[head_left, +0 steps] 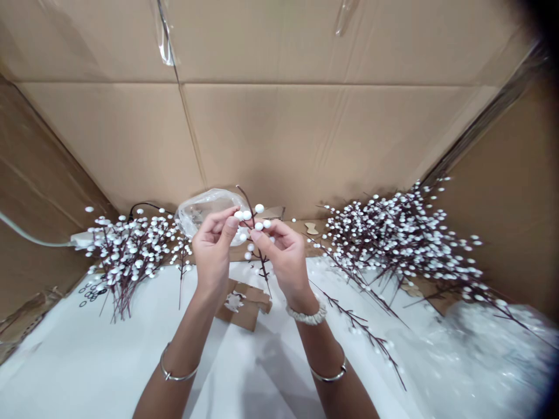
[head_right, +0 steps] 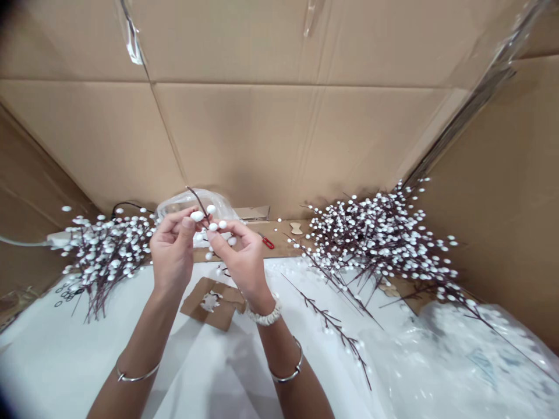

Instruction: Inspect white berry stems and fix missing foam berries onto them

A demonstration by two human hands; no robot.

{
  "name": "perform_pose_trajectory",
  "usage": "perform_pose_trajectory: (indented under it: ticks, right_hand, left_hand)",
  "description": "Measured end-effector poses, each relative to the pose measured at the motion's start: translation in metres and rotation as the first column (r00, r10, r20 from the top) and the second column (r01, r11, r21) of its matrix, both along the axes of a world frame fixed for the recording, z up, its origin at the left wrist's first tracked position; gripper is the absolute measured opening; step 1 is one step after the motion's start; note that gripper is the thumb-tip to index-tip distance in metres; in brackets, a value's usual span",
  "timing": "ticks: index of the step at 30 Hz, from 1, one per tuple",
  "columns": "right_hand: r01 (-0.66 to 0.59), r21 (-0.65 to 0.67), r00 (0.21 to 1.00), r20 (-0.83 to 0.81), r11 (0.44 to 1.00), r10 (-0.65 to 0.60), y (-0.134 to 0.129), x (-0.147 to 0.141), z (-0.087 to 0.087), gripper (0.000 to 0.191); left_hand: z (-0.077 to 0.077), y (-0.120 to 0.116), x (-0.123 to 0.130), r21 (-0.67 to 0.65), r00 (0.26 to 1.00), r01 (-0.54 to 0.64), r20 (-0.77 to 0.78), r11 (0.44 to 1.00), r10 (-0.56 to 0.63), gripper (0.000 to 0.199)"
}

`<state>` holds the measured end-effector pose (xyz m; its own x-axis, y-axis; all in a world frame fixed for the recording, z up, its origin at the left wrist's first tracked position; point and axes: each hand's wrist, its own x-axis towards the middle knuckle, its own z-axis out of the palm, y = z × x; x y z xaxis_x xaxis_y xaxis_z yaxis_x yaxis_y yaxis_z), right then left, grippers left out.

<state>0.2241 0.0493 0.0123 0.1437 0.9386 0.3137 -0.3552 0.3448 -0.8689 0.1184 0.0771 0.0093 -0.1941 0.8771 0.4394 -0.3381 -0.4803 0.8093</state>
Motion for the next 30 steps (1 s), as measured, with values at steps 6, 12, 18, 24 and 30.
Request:
perform_pose_trajectory:
  ticks: [6, 12, 18, 24, 30]
  right_hand:
    - [0.061, 0.037, 0.998, 0.002, 0.997, -0.061, 0.0, -0.004, -0.006, 0.012]
    - [0.144, 0.041, 0.989, 0.032, 0.989, -0.145, -0.002, -0.01, -0.009, 0.016]
    - [0.237, 0.062, 0.96, 0.139, 0.969, -0.244, -0.002, -0.01, -0.013, 0.016]
    - [0.27, 0.055, 0.951, 0.144, 0.961, -0.275, -0.001, -0.01, -0.017, 0.018]
    - [0.297, 0.081, 0.935, 0.177, 0.952, -0.307, -0.001, -0.01, -0.017, 0.018]
  left_hand:
    - [-0.004, 0.003, 0.001, 0.007, 1.0, -0.016, 0.004, 1.0, 0.016, 0.025]
    - [-0.003, 0.002, 0.002, 0.007, 1.0, -0.025, 0.007, 1.0, 0.025, 0.025]
    - [-0.001, 0.002, 0.0, 0.005, 1.0, -0.007, -0.007, 1.0, 0.007, 0.023]
    - [0.0, 0.001, -0.003, 0.006, 0.998, 0.037, -0.056, 0.999, -0.037, 0.021]
    - [-0.001, 0.002, -0.004, 0.033, 0.997, 0.047, -0.069, 0.998, -0.044, 0.015]
